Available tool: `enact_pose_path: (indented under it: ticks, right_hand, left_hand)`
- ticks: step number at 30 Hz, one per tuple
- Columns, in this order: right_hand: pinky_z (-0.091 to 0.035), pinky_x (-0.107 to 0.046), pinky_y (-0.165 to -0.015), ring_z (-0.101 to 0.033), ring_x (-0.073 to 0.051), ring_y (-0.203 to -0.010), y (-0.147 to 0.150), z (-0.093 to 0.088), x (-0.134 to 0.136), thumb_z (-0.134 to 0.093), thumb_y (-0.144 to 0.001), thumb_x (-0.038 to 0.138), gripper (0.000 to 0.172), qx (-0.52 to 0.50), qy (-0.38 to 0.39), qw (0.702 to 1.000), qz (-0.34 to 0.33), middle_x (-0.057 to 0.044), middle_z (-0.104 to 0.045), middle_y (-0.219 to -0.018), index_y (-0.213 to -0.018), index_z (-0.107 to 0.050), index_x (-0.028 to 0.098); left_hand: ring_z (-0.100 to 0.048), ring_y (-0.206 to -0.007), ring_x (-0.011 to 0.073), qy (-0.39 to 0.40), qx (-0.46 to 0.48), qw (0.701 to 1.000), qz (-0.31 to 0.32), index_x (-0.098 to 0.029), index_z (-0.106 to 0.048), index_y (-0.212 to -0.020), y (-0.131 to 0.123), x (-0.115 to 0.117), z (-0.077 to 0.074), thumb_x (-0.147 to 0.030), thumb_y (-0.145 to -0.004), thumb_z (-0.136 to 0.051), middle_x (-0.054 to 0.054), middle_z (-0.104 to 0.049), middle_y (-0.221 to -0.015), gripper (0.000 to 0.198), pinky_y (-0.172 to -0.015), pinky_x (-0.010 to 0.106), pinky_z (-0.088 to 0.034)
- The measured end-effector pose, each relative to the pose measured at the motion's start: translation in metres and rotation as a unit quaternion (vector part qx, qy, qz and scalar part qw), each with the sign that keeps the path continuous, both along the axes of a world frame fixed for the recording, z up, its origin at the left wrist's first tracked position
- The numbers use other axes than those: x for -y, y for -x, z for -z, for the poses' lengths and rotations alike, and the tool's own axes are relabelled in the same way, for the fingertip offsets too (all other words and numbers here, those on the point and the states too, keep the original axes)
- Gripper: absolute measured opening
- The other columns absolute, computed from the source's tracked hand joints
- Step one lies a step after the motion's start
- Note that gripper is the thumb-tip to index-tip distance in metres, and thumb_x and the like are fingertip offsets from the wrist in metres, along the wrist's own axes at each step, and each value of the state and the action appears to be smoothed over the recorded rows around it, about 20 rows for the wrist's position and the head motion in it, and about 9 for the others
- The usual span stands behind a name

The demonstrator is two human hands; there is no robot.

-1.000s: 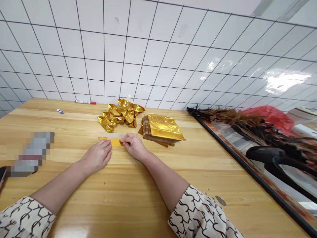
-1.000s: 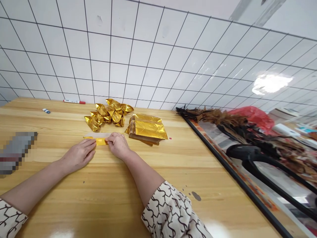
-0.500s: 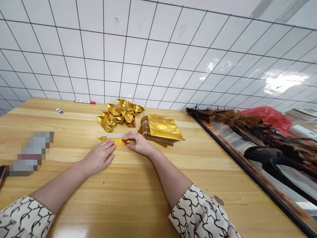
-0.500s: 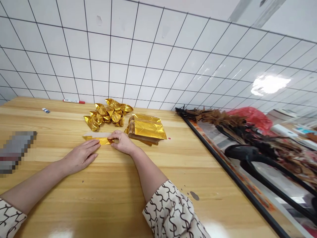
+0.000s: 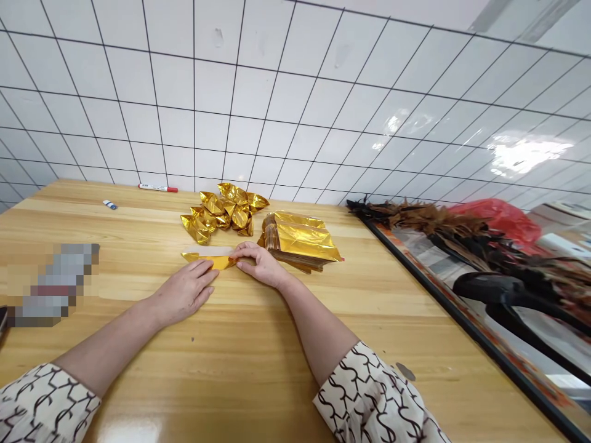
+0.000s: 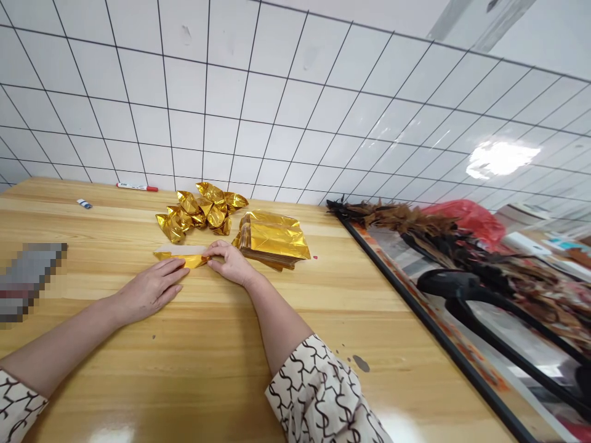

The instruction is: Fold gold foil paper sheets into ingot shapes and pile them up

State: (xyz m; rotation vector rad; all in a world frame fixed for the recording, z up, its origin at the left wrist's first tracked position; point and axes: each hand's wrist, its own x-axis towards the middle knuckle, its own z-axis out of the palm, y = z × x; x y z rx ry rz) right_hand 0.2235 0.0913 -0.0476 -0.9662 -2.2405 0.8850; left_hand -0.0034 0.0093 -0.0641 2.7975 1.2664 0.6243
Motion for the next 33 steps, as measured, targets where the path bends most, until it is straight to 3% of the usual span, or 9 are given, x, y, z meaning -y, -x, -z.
enact_pose_path:
  ticks: [12,20,26,33]
  right_hand:
    - [-0.045,-0.035,-0.087,-0.059,-0.019,-0.091,0.02,0.005,0.004,-0.063,-0.085,0.018,0.01,0.076,-0.077,0.988,0.107,-0.004,-0.064,-0.087,-0.09,-0.072,0.02]
    - [-0.044,-0.036,-0.089,-0.057,-0.02,-0.096,0.025,0.004,0.007,-0.066,-0.084,0.022,0.017,0.122,-0.099,0.98,0.123,-0.005,-0.062,-0.091,-0.101,-0.069,0.019]
    - [-0.044,-0.037,-0.088,-0.055,-0.022,-0.096,0.028,0.003,0.009,-0.069,-0.082,0.031,0.026,0.146,-0.111,0.975,0.124,-0.006,-0.061,-0.093,-0.105,-0.067,0.018]
    - [-0.044,-0.038,-0.088,-0.056,-0.023,-0.096,0.035,0.004,0.007,-0.067,-0.083,0.031,0.027,0.175,-0.089,0.965,0.175,-0.008,-0.062,-0.096,-0.107,-0.067,0.02]
  left_hand:
    - [-0.055,-0.106,0.0249,0.002,-0.022,1.0,0.002,-0.016,-0.055,-0.128,-0.003,0.0,-0.004,-0.029,-0.097,-0.036,0.014,-0.058,-0.118,0.039,-0.092,0.041,-0.049]
    - [-0.052,-0.101,0.0254,-0.006,-0.06,0.998,-0.033,-0.021,-0.052,-0.133,-0.009,-0.002,-0.006,-0.043,-0.096,-0.042,0.012,-0.056,-0.118,0.044,-0.089,0.041,-0.045]
    - [-0.051,-0.101,0.0266,-0.005,-0.071,0.997,-0.042,-0.018,-0.054,-0.13,-0.012,-0.002,-0.008,-0.043,-0.095,-0.043,0.013,-0.056,-0.115,0.044,-0.087,0.041,-0.044]
    - [-0.051,-0.102,0.0262,-0.003,-0.071,0.996,-0.047,-0.02,-0.056,-0.127,-0.013,-0.002,-0.008,-0.042,-0.094,-0.045,0.012,-0.056,-0.115,0.041,-0.087,0.041,-0.044]
